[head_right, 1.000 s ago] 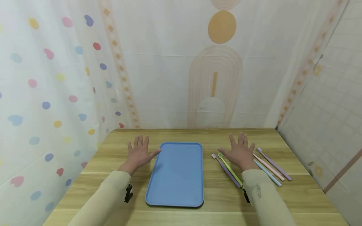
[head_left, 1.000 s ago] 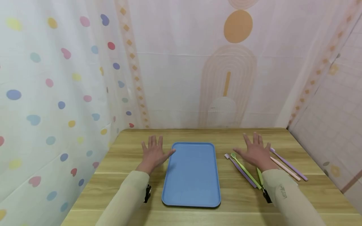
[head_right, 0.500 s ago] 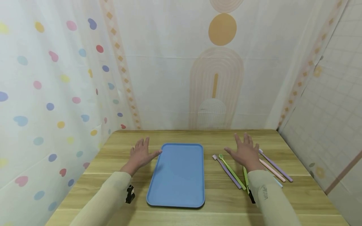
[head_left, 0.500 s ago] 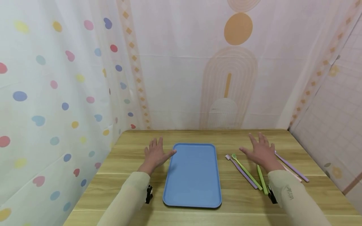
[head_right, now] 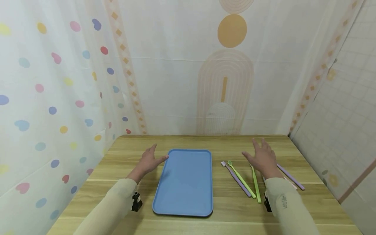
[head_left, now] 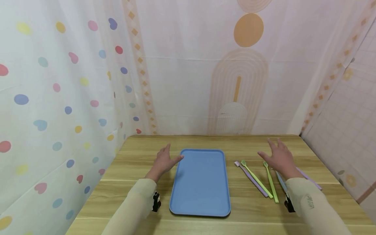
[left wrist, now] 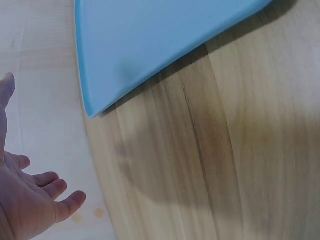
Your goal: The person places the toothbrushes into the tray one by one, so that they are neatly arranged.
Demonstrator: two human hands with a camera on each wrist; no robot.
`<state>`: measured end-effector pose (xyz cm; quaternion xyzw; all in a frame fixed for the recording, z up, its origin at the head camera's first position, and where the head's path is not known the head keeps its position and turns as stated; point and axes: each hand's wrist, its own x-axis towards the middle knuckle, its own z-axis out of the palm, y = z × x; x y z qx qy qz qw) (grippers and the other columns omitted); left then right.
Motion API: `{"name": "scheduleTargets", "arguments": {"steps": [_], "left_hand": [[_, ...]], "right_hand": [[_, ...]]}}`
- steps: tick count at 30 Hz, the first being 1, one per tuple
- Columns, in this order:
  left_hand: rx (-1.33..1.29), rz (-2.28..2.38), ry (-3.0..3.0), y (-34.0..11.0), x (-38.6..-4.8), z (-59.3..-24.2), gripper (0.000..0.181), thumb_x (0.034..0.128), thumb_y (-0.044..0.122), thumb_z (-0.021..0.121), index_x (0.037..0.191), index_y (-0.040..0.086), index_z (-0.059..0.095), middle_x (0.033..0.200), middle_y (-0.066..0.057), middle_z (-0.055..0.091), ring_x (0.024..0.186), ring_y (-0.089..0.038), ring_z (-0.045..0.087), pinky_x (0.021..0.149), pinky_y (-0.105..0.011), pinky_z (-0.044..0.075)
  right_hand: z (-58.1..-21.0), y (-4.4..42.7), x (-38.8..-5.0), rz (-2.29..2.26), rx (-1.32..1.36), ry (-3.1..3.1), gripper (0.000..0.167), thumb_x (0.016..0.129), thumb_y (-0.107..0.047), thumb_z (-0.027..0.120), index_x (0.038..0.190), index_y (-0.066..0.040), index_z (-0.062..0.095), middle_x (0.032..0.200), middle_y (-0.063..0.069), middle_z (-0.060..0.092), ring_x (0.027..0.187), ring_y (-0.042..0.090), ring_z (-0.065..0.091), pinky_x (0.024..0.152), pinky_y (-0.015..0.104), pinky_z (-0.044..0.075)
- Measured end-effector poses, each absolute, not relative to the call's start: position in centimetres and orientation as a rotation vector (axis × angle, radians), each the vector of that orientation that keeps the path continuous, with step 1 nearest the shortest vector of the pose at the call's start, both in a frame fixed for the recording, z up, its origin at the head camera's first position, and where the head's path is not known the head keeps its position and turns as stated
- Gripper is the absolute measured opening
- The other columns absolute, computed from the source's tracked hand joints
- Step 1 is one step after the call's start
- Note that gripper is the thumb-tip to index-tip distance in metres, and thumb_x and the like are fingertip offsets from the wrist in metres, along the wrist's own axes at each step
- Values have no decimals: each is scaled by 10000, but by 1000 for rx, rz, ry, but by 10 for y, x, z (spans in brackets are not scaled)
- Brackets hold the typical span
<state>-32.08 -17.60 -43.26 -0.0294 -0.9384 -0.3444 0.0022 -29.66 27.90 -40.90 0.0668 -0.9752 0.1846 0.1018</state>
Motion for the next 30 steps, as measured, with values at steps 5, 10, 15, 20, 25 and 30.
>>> {"name": "scheduleTargets", "arguments": {"steps": [5, 10, 15, 20, 25, 30], "left_hand": [[-58, -1215, -2922, -175, -319, -431, 970, 913, 507, 649, 1581, 28, 135, 1574, -302, 162, 1436, -488, 155, 1101, -637, 235], [-53, -1362, -2886, -177, -317, -433, 956, 906, 427, 694, 1578, 22, 148, 1576, -284, 191, 1435, -468, 192, 1111, -610, 242], [-49, -1472, -2867, -180, -315, -438, 942, 892, 382, 725, 1575, 31, 179, 1545, -288, 272, 1398, -466, 292, 1080, -597, 313], [-48, -1504, -2863, -180, -314, -443, 873, 908, 315, 718, 1564, 23, 223, 1503, -301, 335, 1354, -474, 357, 1053, -589, 354], [-35, -1534, -2862, -180, -311, -447, 854, 905, 266, 727, 1556, 7, 239, 1453, -293, 397, 1312, -461, 414, 1032, -569, 387], [-11, -1551, -2866, -181, -310, -450, 822, 890, 228, 747, 1532, -12, 294, 1353, -249, 494, 1184, -381, 520, 973, -517, 449]], "right_hand": [[-410, 287, -296, 618, 182, -2867, 845, 1000, -536, 466, 1517, 92, 237, 1482, 460, 128, 1303, 657, 186, 1003, 741, 234], [-405, 293, -291, 693, 149, -2863, 839, 1011, -521, 452, 1500, 126, 237, 1459, 473, 155, 1279, 674, 198, 966, 754, 263], [-401, 298, -287, 749, 130, -2859, 829, 1022, -503, 433, 1485, 154, 232, 1430, 495, 172, 1274, 672, 202, 967, 755, 256], [-400, 306, -286, 794, 112, -2851, 800, 1033, -469, 424, 1481, 163, 224, 1425, 498, 172, 1276, 667, 202, 984, 747, 237], [-401, 315, -286, 835, 90, -2835, 778, 1040, -443, 425, 1470, 176, 234, 1423, 492, 194, 1286, 653, 206, 1004, 731, 225], [-401, 326, -286, 939, 59, -2822, 795, 1044, -456, 401, 1483, 173, 191, 1454, 461, 196, 1316, 632, 193, 1020, 716, 219]]}}
